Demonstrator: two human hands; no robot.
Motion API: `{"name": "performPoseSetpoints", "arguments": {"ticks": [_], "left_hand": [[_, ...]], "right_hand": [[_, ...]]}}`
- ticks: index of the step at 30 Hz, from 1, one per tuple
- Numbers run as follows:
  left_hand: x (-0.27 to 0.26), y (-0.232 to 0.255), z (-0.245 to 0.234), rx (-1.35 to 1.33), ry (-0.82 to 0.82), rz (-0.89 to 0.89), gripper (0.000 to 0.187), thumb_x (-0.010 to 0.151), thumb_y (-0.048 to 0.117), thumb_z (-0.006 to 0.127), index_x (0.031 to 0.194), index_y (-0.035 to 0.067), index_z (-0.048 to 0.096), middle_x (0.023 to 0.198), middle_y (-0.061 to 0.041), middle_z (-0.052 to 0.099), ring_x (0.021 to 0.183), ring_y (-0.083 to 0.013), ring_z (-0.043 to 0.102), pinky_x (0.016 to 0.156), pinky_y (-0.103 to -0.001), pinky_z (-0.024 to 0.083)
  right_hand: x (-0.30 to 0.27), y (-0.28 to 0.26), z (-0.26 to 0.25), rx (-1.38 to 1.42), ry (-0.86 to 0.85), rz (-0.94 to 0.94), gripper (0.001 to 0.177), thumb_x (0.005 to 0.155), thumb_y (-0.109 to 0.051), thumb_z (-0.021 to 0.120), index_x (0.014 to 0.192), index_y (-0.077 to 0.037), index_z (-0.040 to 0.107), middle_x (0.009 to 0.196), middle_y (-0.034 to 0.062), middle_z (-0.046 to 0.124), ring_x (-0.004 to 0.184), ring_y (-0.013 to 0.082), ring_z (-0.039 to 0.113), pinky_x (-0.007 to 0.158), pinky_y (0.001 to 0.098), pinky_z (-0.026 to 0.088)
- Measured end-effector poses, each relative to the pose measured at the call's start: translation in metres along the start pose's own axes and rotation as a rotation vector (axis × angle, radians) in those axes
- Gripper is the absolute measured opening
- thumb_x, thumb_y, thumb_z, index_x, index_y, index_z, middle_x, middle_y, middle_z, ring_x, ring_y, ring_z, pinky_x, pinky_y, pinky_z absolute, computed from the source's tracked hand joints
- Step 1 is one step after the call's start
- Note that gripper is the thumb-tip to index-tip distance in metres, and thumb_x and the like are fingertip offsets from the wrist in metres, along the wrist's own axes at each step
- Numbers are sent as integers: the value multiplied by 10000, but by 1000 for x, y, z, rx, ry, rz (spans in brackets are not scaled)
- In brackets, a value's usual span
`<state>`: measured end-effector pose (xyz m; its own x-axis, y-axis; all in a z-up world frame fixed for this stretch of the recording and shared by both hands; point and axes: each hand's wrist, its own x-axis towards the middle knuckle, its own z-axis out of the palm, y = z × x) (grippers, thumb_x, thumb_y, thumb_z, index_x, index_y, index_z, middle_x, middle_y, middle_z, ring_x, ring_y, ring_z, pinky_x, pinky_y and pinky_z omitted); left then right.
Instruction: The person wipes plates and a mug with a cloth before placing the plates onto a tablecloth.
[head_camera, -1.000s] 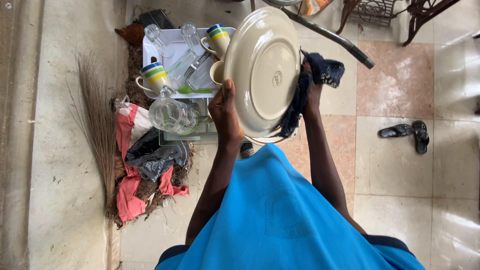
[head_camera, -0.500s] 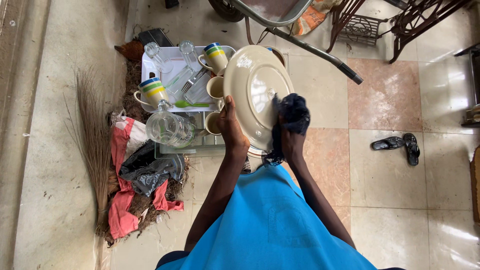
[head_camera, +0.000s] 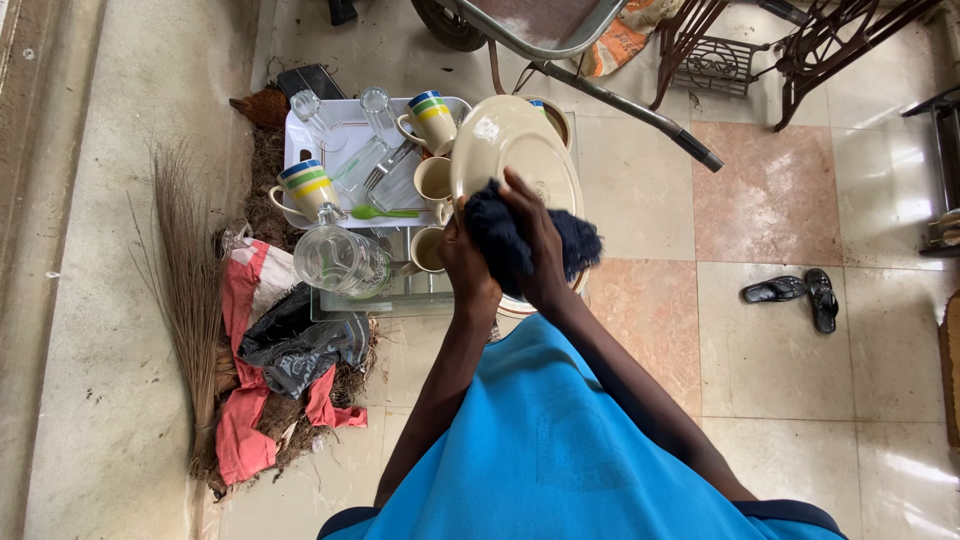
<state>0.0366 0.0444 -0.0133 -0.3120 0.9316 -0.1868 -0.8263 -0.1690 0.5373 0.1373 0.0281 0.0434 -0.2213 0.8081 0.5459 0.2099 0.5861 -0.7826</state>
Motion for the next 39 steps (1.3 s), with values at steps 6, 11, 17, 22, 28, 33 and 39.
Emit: {"name": "performPoseSetpoints", "arguments": {"ticks": [6, 11, 17, 22, 28, 33, 39], "left_hand": [[-1, 14, 2, -28, -42, -11, 352, 1094, 286, 588, 1245, -18, 680, 1116, -86, 711, 980, -154, 676, 853, -298, 570], [0, 17, -5, 143, 89, -20, 425, 1029, 321, 639, 1305, -2, 650, 1210, -24, 674, 1119, -110, 614, 973, -288, 507], [-11, 16, 4, 140, 13, -34, 471, 1004, 325, 670, 1327, -17, 645, 1236, -42, 681, 1129, -136, 615, 1000, -329, 508], [-11, 22, 12, 206, 5, 6, 466, 1004, 318, 675, 1323, -22, 661, 1261, -39, 688, 1144, -119, 615, 1029, -311, 494], [1, 29, 1, 204, 82, 68, 393, 1000, 289, 681, 1201, -48, 708, 1112, -77, 730, 995, -160, 675, 905, -343, 550], [7, 12, -16, 327, 112, 207, 328, 1080, 268, 668, 861, 28, 713, 809, 19, 613, 764, -70, 527, 726, -257, 469], [-7, 15, -18, 310, -20, 241, 471, 1195, 232, 693, 773, 51, 586, 785, 65, 484, 834, -41, 419, 775, -255, 392]], "right_hand": [[6, -13, -7, -310, -84, -143, 462, 831, -50, 712, 1289, -27, 656, 1478, 147, 588, 1384, 363, 561, 1151, 439, 469], [-22, 8, -28, -380, 13, -49, 448, 806, 4, 737, 1247, -67, 702, 1357, 130, 645, 1280, 334, 625, 1090, 405, 513], [30, 17, -36, -437, 129, -49, 499, 754, 9, 772, 1245, -31, 693, 1240, 155, 649, 1151, 354, 631, 988, 418, 527], [56, 31, -40, -472, 109, -146, 469, 771, 86, 718, 1221, -49, 717, 1213, 133, 660, 1113, 343, 623, 969, 417, 524], [24, 64, -39, -623, 255, 84, 443, 727, 101, 679, 1159, 4, 688, 1169, 140, 649, 1094, 354, 615, 933, 421, 511], [0, 42, -8, -445, 203, 81, 408, 692, 58, 727, 1095, 13, 676, 1135, 148, 655, 1070, 349, 633, 899, 409, 517], [38, 80, -15, -545, 290, 127, 449, 748, 141, 621, 1181, 28, 650, 1212, 154, 640, 1136, 349, 641, 978, 397, 532]]}}
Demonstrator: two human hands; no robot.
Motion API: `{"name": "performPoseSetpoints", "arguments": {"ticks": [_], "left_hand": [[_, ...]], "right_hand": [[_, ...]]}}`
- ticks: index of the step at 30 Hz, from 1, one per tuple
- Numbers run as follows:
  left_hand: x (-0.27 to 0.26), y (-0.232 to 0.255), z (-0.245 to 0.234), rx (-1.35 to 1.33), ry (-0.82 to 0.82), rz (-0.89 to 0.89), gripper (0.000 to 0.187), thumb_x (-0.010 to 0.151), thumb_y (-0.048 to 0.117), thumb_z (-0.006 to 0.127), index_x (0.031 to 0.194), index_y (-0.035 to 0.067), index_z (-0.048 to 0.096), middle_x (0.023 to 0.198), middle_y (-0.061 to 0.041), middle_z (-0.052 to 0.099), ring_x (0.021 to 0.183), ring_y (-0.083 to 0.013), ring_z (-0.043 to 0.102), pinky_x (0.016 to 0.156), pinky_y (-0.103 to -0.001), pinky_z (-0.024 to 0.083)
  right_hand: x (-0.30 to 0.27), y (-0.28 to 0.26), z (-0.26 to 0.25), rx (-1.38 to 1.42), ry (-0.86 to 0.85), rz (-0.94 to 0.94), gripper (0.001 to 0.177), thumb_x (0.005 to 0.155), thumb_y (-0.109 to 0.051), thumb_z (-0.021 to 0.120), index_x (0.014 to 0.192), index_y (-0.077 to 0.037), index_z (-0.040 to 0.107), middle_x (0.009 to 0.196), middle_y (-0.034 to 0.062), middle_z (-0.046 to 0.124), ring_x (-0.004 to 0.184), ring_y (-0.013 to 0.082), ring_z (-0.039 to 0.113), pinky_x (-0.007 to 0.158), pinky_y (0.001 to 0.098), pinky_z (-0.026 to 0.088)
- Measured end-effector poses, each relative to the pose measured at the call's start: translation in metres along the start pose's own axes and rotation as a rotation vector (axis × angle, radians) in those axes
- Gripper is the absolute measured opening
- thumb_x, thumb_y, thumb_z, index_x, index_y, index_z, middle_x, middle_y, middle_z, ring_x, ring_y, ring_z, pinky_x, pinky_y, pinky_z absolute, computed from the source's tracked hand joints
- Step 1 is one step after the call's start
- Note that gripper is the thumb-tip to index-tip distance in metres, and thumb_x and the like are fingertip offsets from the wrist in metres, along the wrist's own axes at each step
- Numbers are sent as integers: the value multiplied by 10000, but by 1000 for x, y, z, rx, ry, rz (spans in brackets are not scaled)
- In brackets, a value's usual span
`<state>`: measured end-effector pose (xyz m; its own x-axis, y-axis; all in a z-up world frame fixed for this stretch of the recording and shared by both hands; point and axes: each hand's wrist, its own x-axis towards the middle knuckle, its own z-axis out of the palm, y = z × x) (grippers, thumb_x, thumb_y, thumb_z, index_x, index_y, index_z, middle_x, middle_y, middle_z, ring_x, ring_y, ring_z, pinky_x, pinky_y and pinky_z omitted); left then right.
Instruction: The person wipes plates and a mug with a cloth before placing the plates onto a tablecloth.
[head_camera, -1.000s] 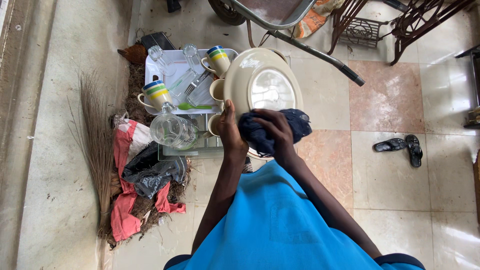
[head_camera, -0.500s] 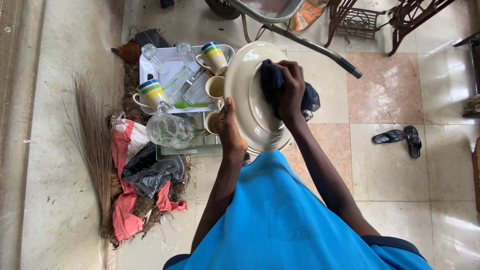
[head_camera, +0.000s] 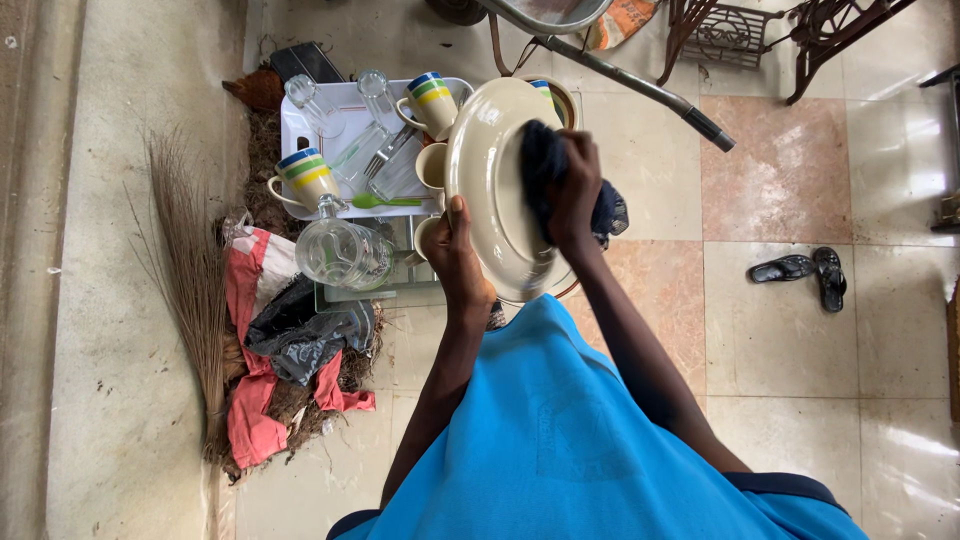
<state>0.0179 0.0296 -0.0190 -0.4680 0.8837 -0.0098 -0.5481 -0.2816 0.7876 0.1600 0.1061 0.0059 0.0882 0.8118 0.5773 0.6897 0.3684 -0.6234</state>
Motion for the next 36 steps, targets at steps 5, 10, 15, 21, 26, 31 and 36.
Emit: {"name": "performPoseSetpoints", "arguments": {"ticks": [5, 10, 15, 21, 26, 31, 36], "left_hand": [[11, 37, 6, 84, 154, -107, 273, 1010, 272, 618, 976, 42, 761, 868, -11, 729, 822, -94, 645, 778, -278, 547], [18, 45, -3, 139, 148, 16, 314, 1053, 278, 599, 1034, 10, 762, 892, -9, 721, 831, -67, 618, 786, -261, 528], [8, 41, 0, 507, -42, 147, 340, 1116, 291, 559, 1031, 17, 741, 772, 5, 642, 704, -38, 528, 634, -266, 423], [-28, 13, 29, 938, -481, 583, 277, 1048, 178, 633, 1228, -22, 702, 1017, -186, 736, 898, -317, 685, 794, -415, 532], [-50, -45, 38, 975, -780, 607, 252, 991, 95, 635, 1220, -11, 632, 1142, -206, 725, 1057, -346, 725, 876, -465, 537], [-46, -53, 38, 965, -1316, 681, 426, 825, 177, 761, 1178, -30, 641, 1205, -265, 708, 1068, -404, 686, 848, -479, 528], [3, -53, 21, 981, -970, 282, 689, 811, 383, 906, 1341, 46, 623, 1360, -155, 665, 1276, -324, 645, 1098, -407, 506]], "right_hand": [[-42, 76, 25, -48, -43, 138, 413, 764, 127, 626, 1162, 20, 649, 1139, 178, 630, 1070, 399, 620, 914, 446, 506], [-89, 125, 48, 4, -117, 334, 438, 860, 104, 624, 1282, -13, 619, 1197, 204, 637, 1153, 435, 614, 954, 465, 505], [-69, 86, -2, 359, -282, 457, 724, 949, -207, 785, 1527, -7, 396, 1469, 316, 485, 1405, 424, 490, 1120, 447, 453], [-30, -13, -71, 1067, -327, 718, 757, 968, -451, 627, 1562, -120, 295, 1428, 225, 579, 1311, 280, 614, 989, 391, 558], [-66, 22, -51, 669, 72, 790, 525, 988, -272, 655, 1421, -49, 460, 1018, 100, 629, 837, 141, 585, 697, 300, 558], [-136, 73, -88, 880, 445, 795, 237, 984, -82, 565, 1205, 3, 578, 1015, 79, 659, 841, 127, 649, 701, 299, 568], [-204, 69, -163, 1068, 580, 915, 270, 1015, -143, 583, 1202, 51, 602, 1018, 145, 719, 826, 205, 713, 716, 334, 610]]}}
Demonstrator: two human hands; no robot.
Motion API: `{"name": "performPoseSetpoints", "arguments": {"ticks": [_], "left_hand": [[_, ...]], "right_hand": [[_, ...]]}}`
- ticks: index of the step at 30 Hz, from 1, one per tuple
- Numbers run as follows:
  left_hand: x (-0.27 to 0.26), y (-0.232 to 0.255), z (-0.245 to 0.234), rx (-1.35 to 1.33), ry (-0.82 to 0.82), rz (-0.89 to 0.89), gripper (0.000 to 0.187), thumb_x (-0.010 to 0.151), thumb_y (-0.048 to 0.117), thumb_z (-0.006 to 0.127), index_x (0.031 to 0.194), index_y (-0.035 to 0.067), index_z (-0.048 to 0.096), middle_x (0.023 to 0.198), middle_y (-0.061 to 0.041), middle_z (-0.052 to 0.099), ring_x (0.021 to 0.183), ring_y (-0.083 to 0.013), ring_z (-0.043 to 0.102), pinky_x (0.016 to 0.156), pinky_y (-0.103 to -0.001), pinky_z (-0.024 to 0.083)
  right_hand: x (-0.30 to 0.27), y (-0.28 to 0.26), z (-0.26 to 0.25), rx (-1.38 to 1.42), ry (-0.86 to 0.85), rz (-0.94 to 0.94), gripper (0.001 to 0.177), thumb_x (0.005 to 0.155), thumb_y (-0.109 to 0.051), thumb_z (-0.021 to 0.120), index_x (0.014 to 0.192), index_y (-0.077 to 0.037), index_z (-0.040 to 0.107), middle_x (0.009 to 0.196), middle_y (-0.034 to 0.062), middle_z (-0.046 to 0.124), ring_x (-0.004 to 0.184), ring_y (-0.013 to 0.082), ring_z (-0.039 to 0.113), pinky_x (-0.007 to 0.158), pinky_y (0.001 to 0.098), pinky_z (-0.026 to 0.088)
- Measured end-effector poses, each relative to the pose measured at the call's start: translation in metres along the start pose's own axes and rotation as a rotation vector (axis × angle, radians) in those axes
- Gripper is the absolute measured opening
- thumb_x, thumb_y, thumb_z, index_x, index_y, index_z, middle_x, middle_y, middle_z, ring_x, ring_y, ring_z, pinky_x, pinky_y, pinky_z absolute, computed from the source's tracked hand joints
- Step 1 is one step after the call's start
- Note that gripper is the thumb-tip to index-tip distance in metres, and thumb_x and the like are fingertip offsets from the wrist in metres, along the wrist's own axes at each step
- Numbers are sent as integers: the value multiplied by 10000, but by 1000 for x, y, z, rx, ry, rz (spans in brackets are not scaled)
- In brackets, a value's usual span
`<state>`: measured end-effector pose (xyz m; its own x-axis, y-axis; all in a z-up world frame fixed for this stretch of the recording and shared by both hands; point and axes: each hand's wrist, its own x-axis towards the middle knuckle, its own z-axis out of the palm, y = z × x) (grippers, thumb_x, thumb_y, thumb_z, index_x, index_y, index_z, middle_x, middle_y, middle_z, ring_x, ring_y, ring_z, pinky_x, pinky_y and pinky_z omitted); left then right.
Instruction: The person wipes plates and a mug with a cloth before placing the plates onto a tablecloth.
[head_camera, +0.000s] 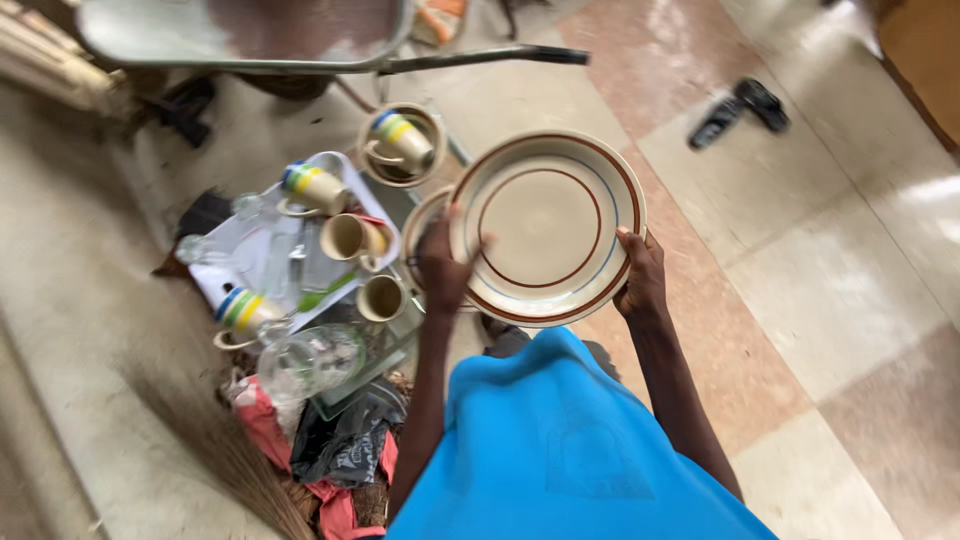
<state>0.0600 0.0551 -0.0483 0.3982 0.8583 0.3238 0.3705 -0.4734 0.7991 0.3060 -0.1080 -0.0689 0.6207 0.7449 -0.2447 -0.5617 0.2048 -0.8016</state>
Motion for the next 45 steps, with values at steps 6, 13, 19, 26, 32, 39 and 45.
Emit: {"name": "performPoseSetpoints", "arguments": {"ticks": [6, 13, 19, 26, 32, 39, 45], "left_hand": [[8, 56, 38, -1012, -246, -331, 666, 955, 368, 754, 1446, -25, 536, 1333, -121, 638, 1226, -162, 591, 1080, -324, 464], [-23, 153, 94, -859, -307, -269, 531, 960, 74, 651, 1464, -31, 521, 1329, -161, 645, 1202, -220, 618, 1072, -358, 501], [-57, 212, 133, -816, -403, -67, 678, 914, -31, 621, 1558, 33, 420, 1591, -149, 454, 1419, -240, 504, 1185, -365, 440], [-97, 246, 191, -914, -567, -94, 736, 890, -104, 609, 1576, 72, 410, 1628, -129, 430, 1462, -250, 481, 1216, -390, 426], [-118, 274, 236, -860, -749, -31, 732, 895, -112, 615, 1571, 90, 422, 1630, -129, 435, 1468, -255, 484, 1217, -389, 440], [-142, 327, 297, -947, -1039, -22, 728, 901, -79, 625, 1576, 88, 409, 1630, -144, 427, 1464, -274, 483, 1205, -409, 454], [-170, 380, 363, -879, -1281, 50, 721, 910, -22, 635, 1584, 86, 404, 1643, -149, 410, 1490, -283, 461, 1218, -427, 439]], "right_hand": [[-57, -55, -65, 91, 109, -62, 363, 1021, -245, 635, 1258, 28, 598, 1077, 115, 722, 903, 183, 729, 770, 317, 626], [-125, -111, -108, -87, 259, -468, 609, 1030, -195, 702, 1550, 11, 460, 1348, 132, 621, 1152, 148, 633, 981, 305, 570], [-178, -137, -157, -204, 425, -534, 771, 928, -86, 697, 1607, -23, 336, 1512, 182, 526, 1321, 222, 593, 1102, 358, 551], [-230, -148, -212, -147, 547, -619, 772, 912, -8, 666, 1608, -36, 333, 1542, 164, 501, 1298, 207, 603, 1095, 354, 561], [-275, -152, -244, -132, 728, -669, 764, 916, 18, 656, 1613, -50, 353, 1523, 164, 531, 1276, 202, 606, 1086, 344, 560], [-324, -156, -278, -80, 973, -754, 771, 903, 43, 634, 1613, -61, 349, 1542, 166, 516, 1296, 203, 600, 1093, 335, 558], [-362, -168, -307, -108, 1222, -818, 774, 885, 42, 613, 1606, -54, 349, 1618, 148, 415, 1371, 207, 559, 1138, 357, 527]]}}
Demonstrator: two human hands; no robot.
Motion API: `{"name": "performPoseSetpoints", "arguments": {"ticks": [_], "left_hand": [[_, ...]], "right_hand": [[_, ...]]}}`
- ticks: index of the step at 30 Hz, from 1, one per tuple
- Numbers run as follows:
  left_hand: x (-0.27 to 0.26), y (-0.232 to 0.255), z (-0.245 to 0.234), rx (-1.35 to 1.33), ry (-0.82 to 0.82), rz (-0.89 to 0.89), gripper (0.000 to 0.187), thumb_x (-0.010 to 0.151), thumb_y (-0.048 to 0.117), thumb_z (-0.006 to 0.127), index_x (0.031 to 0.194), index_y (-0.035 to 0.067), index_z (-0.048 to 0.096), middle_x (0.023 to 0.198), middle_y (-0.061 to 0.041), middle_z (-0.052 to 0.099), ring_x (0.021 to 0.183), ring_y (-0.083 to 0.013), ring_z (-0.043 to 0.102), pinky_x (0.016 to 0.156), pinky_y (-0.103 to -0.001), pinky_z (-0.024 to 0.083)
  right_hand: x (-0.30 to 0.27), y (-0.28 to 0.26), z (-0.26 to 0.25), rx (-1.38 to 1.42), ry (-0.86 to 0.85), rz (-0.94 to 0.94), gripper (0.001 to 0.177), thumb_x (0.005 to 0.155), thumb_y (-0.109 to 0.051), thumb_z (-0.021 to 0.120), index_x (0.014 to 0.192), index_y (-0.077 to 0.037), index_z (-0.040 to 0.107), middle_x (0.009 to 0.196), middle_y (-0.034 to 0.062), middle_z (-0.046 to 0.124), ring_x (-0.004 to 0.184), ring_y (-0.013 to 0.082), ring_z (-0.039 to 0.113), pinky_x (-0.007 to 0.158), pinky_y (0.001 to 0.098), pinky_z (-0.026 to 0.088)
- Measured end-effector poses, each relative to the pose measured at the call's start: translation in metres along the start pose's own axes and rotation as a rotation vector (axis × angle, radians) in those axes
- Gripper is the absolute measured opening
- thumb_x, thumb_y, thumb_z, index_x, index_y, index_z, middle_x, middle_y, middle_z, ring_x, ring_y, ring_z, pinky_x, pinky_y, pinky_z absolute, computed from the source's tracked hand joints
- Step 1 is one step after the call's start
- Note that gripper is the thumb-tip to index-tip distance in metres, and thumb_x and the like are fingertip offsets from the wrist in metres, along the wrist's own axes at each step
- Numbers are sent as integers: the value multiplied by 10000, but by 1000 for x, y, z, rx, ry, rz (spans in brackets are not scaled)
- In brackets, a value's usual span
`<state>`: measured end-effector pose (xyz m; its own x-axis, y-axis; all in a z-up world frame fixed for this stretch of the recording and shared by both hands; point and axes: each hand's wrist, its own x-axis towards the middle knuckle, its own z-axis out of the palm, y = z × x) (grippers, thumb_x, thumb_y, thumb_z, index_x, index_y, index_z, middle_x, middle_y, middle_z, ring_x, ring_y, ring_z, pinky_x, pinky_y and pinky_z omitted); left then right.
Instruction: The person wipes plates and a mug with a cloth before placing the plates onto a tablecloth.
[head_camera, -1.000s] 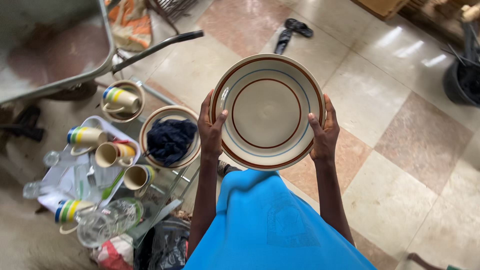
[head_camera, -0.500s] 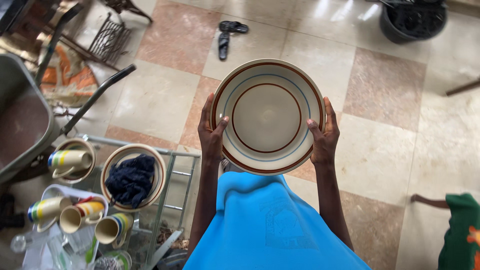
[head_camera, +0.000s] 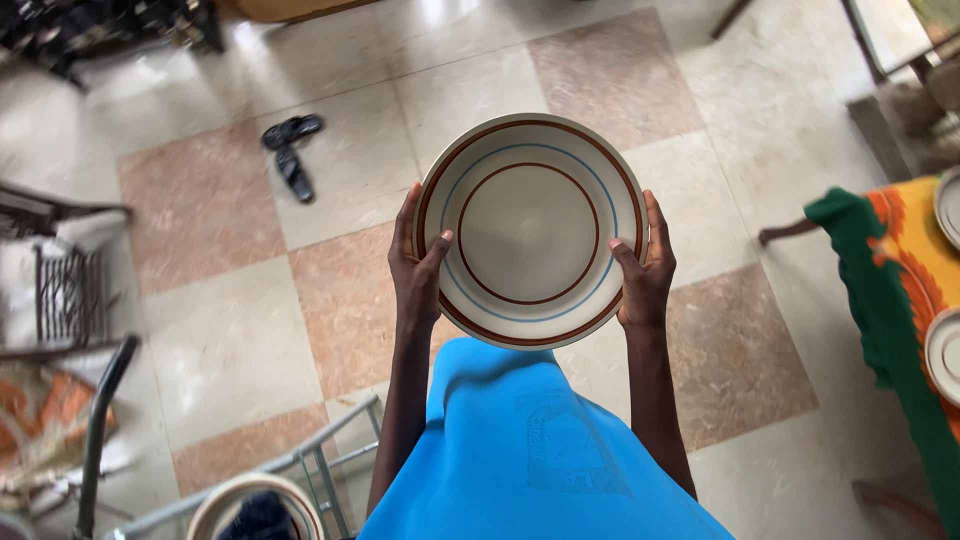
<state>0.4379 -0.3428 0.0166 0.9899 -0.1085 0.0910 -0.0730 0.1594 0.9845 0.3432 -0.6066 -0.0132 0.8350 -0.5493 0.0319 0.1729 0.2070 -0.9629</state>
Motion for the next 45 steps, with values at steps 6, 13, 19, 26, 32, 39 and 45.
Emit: {"name": "performPoseSetpoints", "arguments": {"ticks": [6, 13, 19, 26, 32, 39, 45], "left_hand": [[70, -14, 55, 13, -214, -51, 717, 914, 16, 673, 1575, 96, 406, 1632, -158, 423, 1495, -297, 454, 1226, -448, 426], [131, -25, 115, -25, -428, -62, 719, 925, 28, 681, 1587, 90, 406, 1649, -164, 417, 1517, -312, 440, 1245, -463, 409], [158, -38, 163, 4, -550, -207, 790, 870, 94, 700, 1561, 130, 317, 1599, -127, 371, 1363, -302, 546, 1088, -459, 536], [170, -66, 230, -13, -813, -233, 686, 931, 101, 705, 1556, 52, 427, 1491, -208, 563, 1364, -294, 575, 1109, -418, 517], [153, -87, 296, 94, -966, -340, 560, 905, 144, 720, 1413, 23, 520, 1267, -165, 659, 1145, -247, 675, 943, -382, 587], [102, -110, 381, 40, -1126, -374, 476, 909, 136, 712, 1335, -11, 555, 1158, -133, 678, 1040, -200, 679, 884, -343, 573], [41, -121, 465, 52, -1209, -384, 470, 909, 127, 706, 1331, -23, 560, 1148, -128, 684, 1011, -190, 684, 862, -327, 581]], "right_hand": [[25, -10, -23, 19, 238, -3, 777, 881, 43, 613, 1610, -57, 364, 1558, 181, 496, 1340, 219, 574, 1136, 340, 508], [51, -22, -38, -23, 456, -74, 764, 871, 19, 612, 1600, -52, 395, 1568, 187, 488, 1352, 228, 568, 1154, 349, 495], [51, -21, -54, -95, 650, -103, 757, 861, -19, 632, 1582, -57, 405, 1614, 187, 423, 1412, 253, 527, 1188, 380, 472], [35, -26, -77, -56, 913, -85, 758, 867, -33, 643, 1587, -61, 406, 1642, 159, 403, 1461, 241, 454, 1208, 379, 383], [9, -24, -110, -42, 1097, -115, 751, 873, -21, 638, 1586, -69, 406, 1671, 156, 366, 1508, 238, 403, 1234, 378, 347], [-21, -30, -181, -52, 1291, -109, 728, 864, -11, 629, 1566, -66, 446, 1669, 176, 361, 1550, 254, 343, 1247, 397, 314], [-51, -48, -258, -35, 1363, -149, 741, 867, -23, 633, 1574, -51, 413, 1684, 177, 334, 1566, 270, 306, 1249, 399, 293]]}}
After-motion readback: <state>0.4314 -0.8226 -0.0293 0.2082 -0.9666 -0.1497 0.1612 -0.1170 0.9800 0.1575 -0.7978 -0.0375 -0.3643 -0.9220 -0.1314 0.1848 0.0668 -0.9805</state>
